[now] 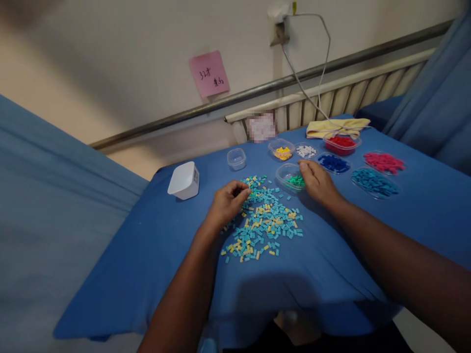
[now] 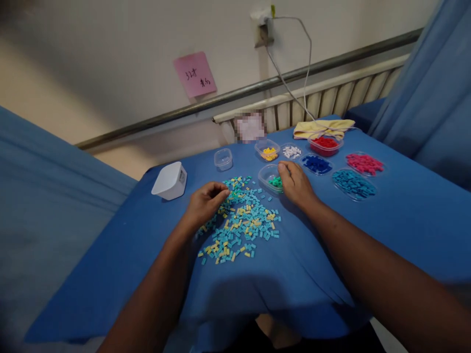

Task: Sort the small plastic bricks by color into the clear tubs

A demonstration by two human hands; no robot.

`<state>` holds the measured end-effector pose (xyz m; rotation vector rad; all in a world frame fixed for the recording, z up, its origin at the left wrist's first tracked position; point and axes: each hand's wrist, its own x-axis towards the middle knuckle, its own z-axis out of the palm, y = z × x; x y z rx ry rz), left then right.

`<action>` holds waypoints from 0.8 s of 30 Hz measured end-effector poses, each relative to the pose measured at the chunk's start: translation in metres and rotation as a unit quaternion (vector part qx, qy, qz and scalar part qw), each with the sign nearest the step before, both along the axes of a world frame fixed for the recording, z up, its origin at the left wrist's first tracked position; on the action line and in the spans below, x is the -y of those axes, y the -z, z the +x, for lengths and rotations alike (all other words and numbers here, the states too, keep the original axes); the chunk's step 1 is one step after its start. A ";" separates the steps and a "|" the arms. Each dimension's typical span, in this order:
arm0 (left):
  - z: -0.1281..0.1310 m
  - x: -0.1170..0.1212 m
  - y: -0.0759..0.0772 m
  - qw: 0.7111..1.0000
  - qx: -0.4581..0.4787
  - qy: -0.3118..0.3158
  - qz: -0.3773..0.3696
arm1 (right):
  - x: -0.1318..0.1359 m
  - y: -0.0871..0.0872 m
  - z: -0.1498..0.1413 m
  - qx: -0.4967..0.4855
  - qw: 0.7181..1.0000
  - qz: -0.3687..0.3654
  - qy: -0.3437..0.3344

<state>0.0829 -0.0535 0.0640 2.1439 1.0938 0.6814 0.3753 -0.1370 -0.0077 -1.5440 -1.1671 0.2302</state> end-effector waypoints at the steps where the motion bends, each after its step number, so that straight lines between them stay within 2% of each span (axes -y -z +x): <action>1: 0.016 0.001 -0.005 1.000 -0.001 0.019 0.012 | -0.001 0.000 -0.001 -0.014 1.000 -0.001 0.003; 4: 0.072 -0.001 -0.017 0.993 -0.025 0.091 0.065 | -0.002 0.000 -0.001 -0.042 0.999 -0.018 0.002; 6: 0.106 -0.003 -0.020 0.987 -0.044 0.122 0.099 | -0.003 0.001 0.000 -0.048 0.998 -0.025 -0.005; 8: 0.127 -0.003 -0.019 0.979 -0.085 0.138 0.122 | -0.003 0.003 0.002 -0.054 0.998 -0.026 -0.009; 10: 0.130 -0.001 -0.019 0.972 -0.121 0.136 0.147 | -0.002 0.004 0.003 -0.054 0.998 -0.017 -0.008; 12: 0.115 0.003 -0.018 0.968 -0.142 0.119 0.171 | 0.000 0.000 0.002 -0.023 1.000 0.016 -0.007; 15: 0.074 0.011 -0.012 0.961 -0.182 0.113 0.176 | 0.010 -0.015 -0.005 0.062 0.994 0.088 -0.023; 18: 0.028 0.025 -0.001 0.942 -0.257 0.164 0.139 | 0.023 -0.029 -0.023 0.125 0.978 0.124 -0.112; 20: 0.003 0.040 0.005 0.935 -0.287 0.171 0.118 | 0.031 -0.031 -0.039 0.164 0.959 0.103 -0.207; 22: -0.017 0.057 0.006 0.935 -0.298 0.160 0.105 | 0.037 -0.024 -0.055 0.206 0.933 0.043 -0.291; 24: -0.033 0.072 0.002 0.937 -0.299 0.153 0.093 | 0.041 -0.014 -0.067 0.241 0.908 -0.025 -0.342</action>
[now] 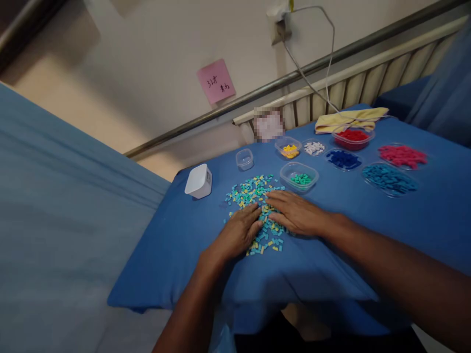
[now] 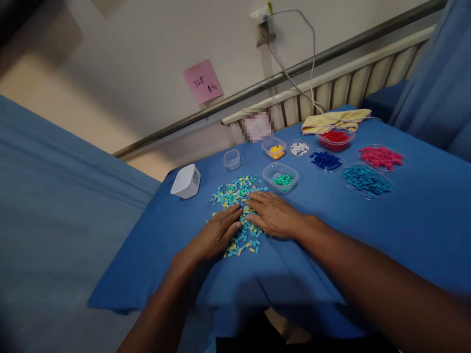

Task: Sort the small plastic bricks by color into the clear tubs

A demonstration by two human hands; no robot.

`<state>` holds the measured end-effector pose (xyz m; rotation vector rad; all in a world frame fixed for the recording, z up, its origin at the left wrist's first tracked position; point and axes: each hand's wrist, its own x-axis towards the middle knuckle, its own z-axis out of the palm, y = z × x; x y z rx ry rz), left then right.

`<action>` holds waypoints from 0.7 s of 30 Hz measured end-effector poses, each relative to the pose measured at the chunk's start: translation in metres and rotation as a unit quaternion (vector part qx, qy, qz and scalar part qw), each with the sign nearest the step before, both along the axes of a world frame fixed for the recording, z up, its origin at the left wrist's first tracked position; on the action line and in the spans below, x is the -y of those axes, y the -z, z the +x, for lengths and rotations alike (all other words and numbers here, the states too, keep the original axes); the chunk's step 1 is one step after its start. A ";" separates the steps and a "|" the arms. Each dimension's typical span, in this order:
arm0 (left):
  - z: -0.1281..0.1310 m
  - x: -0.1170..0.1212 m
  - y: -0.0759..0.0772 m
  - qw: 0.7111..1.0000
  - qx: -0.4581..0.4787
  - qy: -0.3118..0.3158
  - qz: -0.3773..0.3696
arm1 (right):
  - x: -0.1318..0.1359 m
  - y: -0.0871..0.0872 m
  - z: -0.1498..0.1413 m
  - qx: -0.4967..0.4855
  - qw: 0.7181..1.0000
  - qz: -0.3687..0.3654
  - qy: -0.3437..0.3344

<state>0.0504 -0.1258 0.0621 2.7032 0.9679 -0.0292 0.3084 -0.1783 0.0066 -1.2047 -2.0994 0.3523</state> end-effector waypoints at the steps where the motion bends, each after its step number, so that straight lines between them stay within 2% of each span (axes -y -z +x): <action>1: -0.006 0.005 -0.003 1.000 0.002 -0.002 -0.003 | 0.002 0.004 -0.005 0.021 0.999 -0.025 -0.012; 4: -0.019 0.008 -0.009 1.000 0.020 -0.014 0.003 | 0.007 0.008 -0.011 0.044 0.996 -0.057 -0.051; 8: -0.019 -0.014 -0.003 0.994 0.060 -0.077 0.053 | 0.006 0.002 -0.009 0.006 0.995 -0.035 -0.096; 11: -0.008 -0.034 0.008 0.991 0.061 -0.082 0.081 | 0.000 0.003 -0.003 -0.024 0.998 -0.017 -0.064; 14: -0.002 -0.043 0.017 0.995 0.030 -0.067 0.073 | -0.005 0.011 0.002 -0.021 0.999 -0.021 -0.027; 17: -0.011 -0.038 0.021 0.996 0.007 -0.068 0.059 | -0.006 0.016 0.003 -0.022 0.999 -0.020 -0.019; 21: -0.036 -0.019 0.017 0.995 0.006 -0.082 0.062 | -0.006 0.013 0.000 -0.047 0.999 -0.016 -0.022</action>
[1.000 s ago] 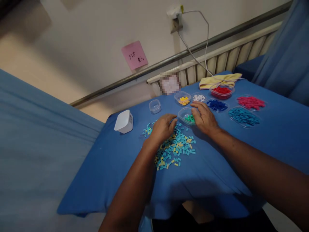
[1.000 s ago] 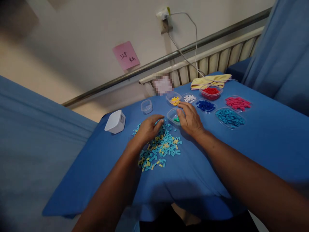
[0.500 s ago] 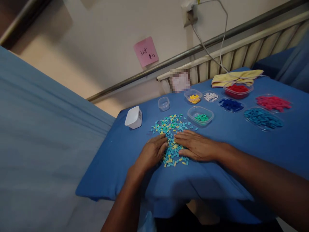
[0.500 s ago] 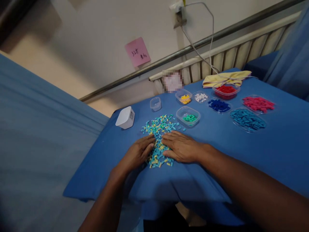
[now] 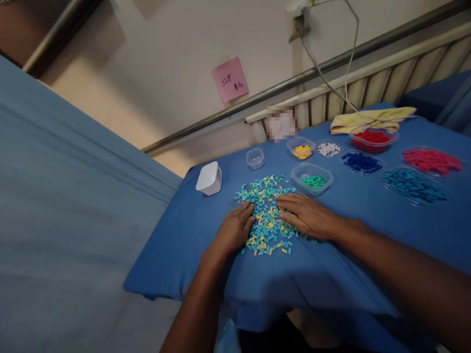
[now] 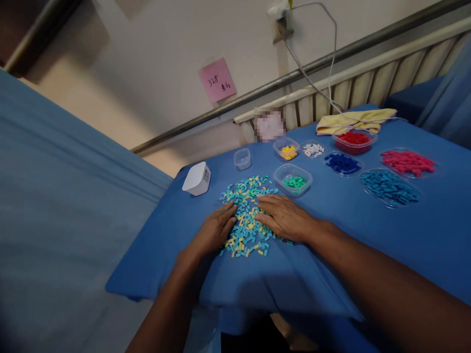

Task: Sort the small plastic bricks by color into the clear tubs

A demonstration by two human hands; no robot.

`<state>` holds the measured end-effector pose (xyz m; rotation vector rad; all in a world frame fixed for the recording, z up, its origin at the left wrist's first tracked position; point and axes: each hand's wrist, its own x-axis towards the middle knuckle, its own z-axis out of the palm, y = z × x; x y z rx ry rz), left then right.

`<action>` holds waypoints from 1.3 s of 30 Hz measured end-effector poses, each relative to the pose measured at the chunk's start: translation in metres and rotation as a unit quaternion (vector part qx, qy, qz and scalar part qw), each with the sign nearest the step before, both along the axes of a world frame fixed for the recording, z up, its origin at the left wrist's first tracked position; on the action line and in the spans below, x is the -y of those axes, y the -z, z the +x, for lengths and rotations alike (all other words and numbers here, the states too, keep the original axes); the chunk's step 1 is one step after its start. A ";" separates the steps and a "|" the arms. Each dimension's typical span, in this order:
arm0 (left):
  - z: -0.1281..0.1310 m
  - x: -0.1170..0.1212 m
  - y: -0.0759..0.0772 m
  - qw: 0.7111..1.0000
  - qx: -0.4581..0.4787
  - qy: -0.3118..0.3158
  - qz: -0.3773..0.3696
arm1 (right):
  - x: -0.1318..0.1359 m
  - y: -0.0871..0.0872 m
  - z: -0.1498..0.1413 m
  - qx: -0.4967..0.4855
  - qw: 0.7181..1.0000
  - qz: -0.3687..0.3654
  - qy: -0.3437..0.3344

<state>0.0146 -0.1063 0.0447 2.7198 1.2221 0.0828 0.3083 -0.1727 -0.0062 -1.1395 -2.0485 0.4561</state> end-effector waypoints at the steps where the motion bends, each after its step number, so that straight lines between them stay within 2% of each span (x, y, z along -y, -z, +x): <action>1: -0.005 0.004 -0.002 1.000 0.003 0.000 0.001 | 0.000 -0.002 -0.001 -0.006 1.000 -0.001 0.000; 4: -0.014 0.009 -0.009 1.000 0.022 -0.017 0.011 | -0.001 -0.006 -0.001 -0.024 1.000 0.005 -0.001; 6: -0.012 0.005 -0.014 0.997 0.040 -0.057 0.028 | -0.002 -0.009 0.000 -0.038 0.999 0.015 -0.005; 11: 0.014 -0.021 -0.020 0.986 0.055 -0.153 0.047 | -0.002 -0.011 0.004 -0.072 0.997 0.017 0.016; 13: 0.027 -0.032 -0.022 0.986 0.031 -0.157 0.044 | -0.002 -0.010 0.006 -0.080 0.996 0.006 0.029; 17: 0.047 -0.043 -0.024 0.988 -0.078 -0.133 0.007 | -0.004 -0.007 0.008 -0.058 0.998 0.002 0.035; 23: 0.052 -0.043 -0.025 0.978 -0.130 -0.166 -0.001 | -0.006 -0.004 0.008 -0.034 0.999 0.017 0.021; 26: 0.049 -0.041 -0.024 0.979 -0.074 -0.190 0.000 | -0.006 -0.004 0.008 -0.027 0.999 0.018 0.022; 29: 0.050 -0.045 -0.021 0.982 0.061 -0.175 -0.037 | -0.007 -0.004 0.007 -0.019 0.999 0.025 0.026; 31: 0.058 -0.048 -0.021 0.973 0.150 -0.161 -0.067 | -0.007 -0.005 0.006 -0.016 0.999 0.034 0.032; 34: 0.084 -0.052 -0.026 0.962 0.226 -0.132 -0.078 | -0.008 -0.006 0.005 -0.016 0.998 0.041 0.035; 39: 0.153 -0.054 -0.042 0.962 0.258 -0.028 -0.083 | -0.008 -0.005 0.006 -0.020 0.998 0.044 0.035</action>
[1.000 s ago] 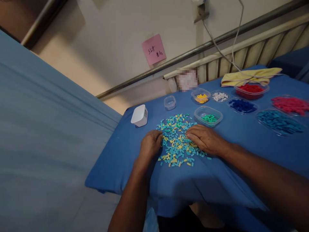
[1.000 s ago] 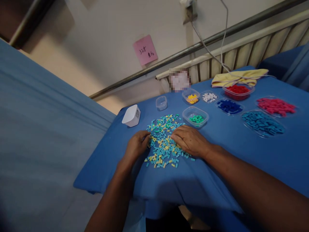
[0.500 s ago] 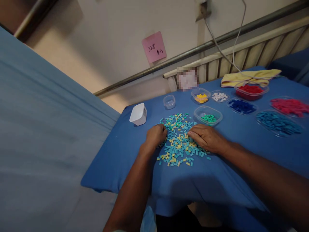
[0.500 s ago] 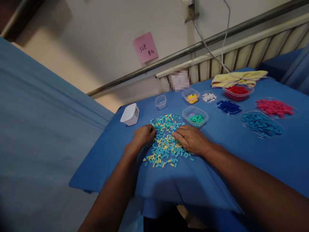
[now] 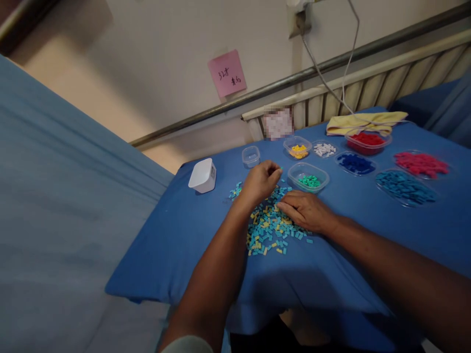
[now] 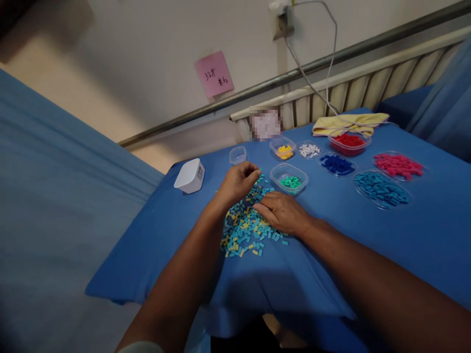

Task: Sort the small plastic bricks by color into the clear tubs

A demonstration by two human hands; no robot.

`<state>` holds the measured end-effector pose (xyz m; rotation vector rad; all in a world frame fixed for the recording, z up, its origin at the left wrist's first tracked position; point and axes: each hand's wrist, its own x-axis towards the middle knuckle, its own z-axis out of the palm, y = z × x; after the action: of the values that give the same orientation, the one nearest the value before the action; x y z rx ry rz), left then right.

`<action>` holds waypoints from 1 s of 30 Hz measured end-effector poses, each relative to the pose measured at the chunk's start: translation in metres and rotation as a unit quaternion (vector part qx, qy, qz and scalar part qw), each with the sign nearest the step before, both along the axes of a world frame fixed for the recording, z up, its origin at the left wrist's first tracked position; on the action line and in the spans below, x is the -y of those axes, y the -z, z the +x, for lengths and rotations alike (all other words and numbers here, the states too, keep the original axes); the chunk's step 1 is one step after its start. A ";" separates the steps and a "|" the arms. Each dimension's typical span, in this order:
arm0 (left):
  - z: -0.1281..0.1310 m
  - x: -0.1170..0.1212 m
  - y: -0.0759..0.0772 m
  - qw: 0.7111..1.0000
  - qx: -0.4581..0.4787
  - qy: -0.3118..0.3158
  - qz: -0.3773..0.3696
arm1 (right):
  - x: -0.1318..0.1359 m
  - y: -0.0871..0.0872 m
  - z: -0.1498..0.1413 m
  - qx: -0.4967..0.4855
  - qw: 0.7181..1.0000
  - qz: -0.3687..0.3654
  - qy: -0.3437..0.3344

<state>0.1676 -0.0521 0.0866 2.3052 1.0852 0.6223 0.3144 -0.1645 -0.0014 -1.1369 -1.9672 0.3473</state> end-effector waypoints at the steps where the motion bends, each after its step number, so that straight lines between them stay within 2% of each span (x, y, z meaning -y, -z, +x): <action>1: 0.011 -0.001 -0.002 1.000 0.007 0.021 0.001 | 0.000 0.000 0.001 0.000 1.000 0.002 0.000; 3: 0.023 -0.006 -0.005 0.998 0.012 0.053 0.010 | 0.001 0.000 0.002 -0.002 1.000 0.006 -0.002; 5: 0.018 -0.013 -0.007 0.998 0.000 0.059 0.026 | 0.001 0.000 0.003 -0.010 1.000 0.007 0.002; 8: -0.017 -0.020 -0.008 0.996 -0.077 0.030 0.032 | 0.000 -0.001 0.002 -0.029 0.999 0.000 0.019; 12: -0.069 -0.015 0.000 0.972 -0.233 -0.028 0.019 | -0.004 0.001 -0.001 -0.038 0.999 -0.007 0.025; 15: -0.086 -0.006 0.012 0.954 -0.298 -0.025 0.032 | -0.005 0.003 -0.002 -0.039 0.999 -0.016 0.020; 19: -0.090 -0.001 0.022 0.951 -0.306 -0.027 0.038 | -0.004 0.003 0.000 -0.047 0.998 -0.032 0.025; 25: -0.099 -0.004 0.022 0.949 -0.309 -0.050 0.029 | -0.004 0.002 0.001 -0.056 0.997 -0.049 0.021; 30: -0.104 -0.004 0.025 0.953 -0.300 -0.032 0.036 | -0.006 0.004 0.002 -0.055 0.997 -0.046 0.022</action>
<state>0.0637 -0.0480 0.0621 2.6062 1.4205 -0.0424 0.3159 -0.1589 -0.0058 -1.1907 -1.8433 0.4713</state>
